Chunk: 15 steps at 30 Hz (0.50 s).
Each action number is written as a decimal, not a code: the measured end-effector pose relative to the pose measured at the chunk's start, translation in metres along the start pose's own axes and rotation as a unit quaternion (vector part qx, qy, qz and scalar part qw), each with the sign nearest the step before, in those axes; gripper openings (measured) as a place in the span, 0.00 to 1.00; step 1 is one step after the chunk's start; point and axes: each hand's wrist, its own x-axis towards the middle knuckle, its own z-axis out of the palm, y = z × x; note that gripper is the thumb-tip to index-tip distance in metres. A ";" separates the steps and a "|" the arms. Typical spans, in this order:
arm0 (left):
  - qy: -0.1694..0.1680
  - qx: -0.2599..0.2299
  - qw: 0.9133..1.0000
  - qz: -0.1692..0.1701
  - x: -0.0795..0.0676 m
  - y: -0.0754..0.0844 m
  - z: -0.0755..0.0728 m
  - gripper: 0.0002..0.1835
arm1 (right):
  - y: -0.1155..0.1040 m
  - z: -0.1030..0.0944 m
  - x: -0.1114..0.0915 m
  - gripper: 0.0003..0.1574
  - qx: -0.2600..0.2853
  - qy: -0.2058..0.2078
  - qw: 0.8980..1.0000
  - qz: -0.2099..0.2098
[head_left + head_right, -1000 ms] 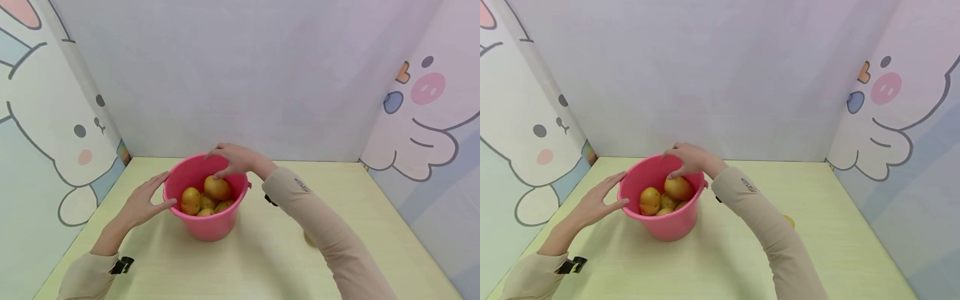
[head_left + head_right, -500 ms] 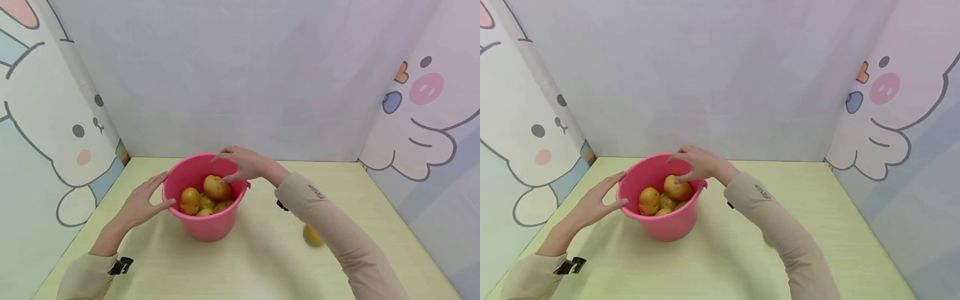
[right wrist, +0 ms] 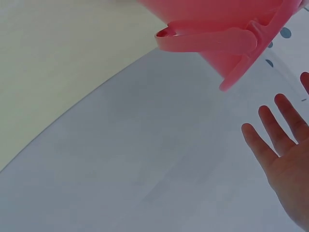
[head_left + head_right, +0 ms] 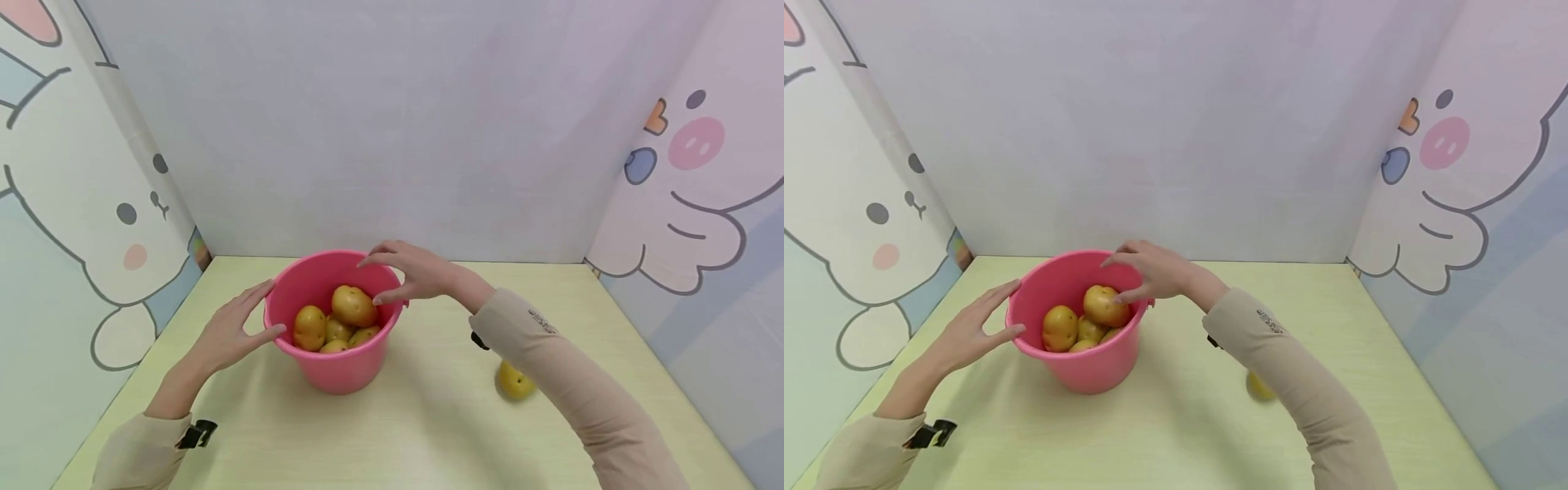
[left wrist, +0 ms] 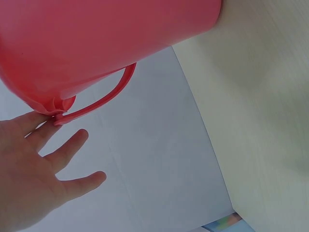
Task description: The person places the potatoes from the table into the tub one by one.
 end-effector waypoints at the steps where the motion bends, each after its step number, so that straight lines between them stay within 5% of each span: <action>1: 0.000 0.000 1.000 0.000 0.000 0.000 0.000 0.43 | 0.001 0.000 -0.002 0.36 0.000 0.001 1.000 0.000; 15: 0.001 0.002 1.000 0.005 0.000 0.001 -0.001 0.43 | 0.007 -0.002 -0.027 0.38 -0.005 0.022 1.000 -0.009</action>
